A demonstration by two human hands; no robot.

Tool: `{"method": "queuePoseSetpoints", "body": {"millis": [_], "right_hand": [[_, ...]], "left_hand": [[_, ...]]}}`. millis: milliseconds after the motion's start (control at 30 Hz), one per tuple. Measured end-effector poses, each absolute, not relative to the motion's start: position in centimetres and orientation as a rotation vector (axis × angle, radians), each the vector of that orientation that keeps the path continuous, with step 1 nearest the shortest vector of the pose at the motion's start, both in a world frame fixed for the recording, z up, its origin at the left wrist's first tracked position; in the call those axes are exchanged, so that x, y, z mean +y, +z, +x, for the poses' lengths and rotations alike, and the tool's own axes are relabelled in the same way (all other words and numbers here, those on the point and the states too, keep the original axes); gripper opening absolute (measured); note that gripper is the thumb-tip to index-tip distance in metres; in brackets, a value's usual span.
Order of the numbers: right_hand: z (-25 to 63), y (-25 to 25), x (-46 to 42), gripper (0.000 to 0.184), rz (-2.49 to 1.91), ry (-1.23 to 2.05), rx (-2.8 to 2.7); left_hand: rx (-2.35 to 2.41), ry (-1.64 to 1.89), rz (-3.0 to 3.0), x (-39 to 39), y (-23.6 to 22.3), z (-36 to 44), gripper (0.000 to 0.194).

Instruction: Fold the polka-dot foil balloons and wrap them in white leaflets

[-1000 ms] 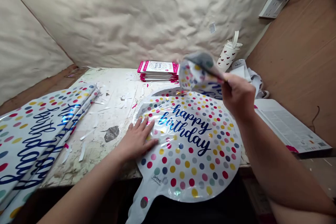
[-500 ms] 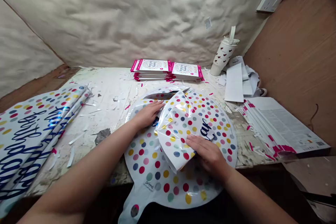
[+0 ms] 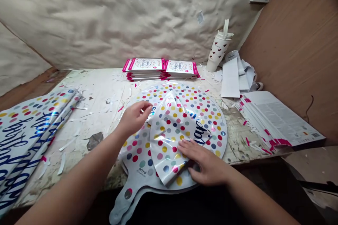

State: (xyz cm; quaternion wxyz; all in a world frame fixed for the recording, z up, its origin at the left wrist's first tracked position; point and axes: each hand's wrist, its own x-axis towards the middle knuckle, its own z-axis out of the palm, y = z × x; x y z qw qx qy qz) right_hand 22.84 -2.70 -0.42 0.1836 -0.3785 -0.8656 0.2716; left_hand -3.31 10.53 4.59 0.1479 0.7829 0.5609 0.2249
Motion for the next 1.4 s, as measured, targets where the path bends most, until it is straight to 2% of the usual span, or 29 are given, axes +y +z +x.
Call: {"method": "queuePoseSetpoints", "body": {"millis": [167, 467, 567, 700, 867, 1000, 1100, 1200, 1267, 1400], "right_hand": [[23.1, 0.5, -1.9, 0.044, -1.108, 0.93, -2.365], [23.2, 1.5, -1.1, 0.041, -1.087, 1.114, -2.381], [23.1, 1.6, -1.0, 0.042, -1.115, 1.056, -2.39], [22.9, 1.3, -1.0, 0.056, -1.09, 1.029, -2.444], [23.0, 1.2, -0.8, 0.042, -1.088, 1.007, -2.473], [22.6, 1.1, -1.0, 0.056, -1.072, 0.823, -2.569], [21.9, 0.4, -1.2, 0.056, -1.162, 0.642, -2.549], [21.3, -0.5, -1.3, 0.052, -1.279, 0.503, -2.397], [21.5, -0.9, -1.0, 0.049, -1.312, 0.533, -2.166], [23.2, -0.5, 1.1, 0.024, -1.4, 0.601, -1.319]], "left_hand": [[1.49, 0.797, 1.963, 4.6, 4.8, -4.9, 0.03], [1.335, 0.93, 1.858, 2.1, 6.3, -3.6, 0.024], [1.312, 0.952, 1.856, 1.5, 6.7, -3.0, 0.023], [1.305, 0.978, 1.862, 0.9, 6.9, -2.8, 0.021], [1.317, 0.97, 1.86, 0.7, 6.9, -3.0, 0.019], [1.29, 0.949, 1.869, 0.6, 6.6, -2.8, 0.018], [1.291, 0.949, 1.862, 0.3, 6.6, -2.7, 0.018], [1.229, 0.956, 1.9, 0.2, 7.3, -2.5, 0.019], [1.097, 0.901, 1.99, 0.5, 8.1, -1.9, 0.019], [0.791, 0.514, 2.347, 3.5, 8.0, 2.0, 0.019]]}}
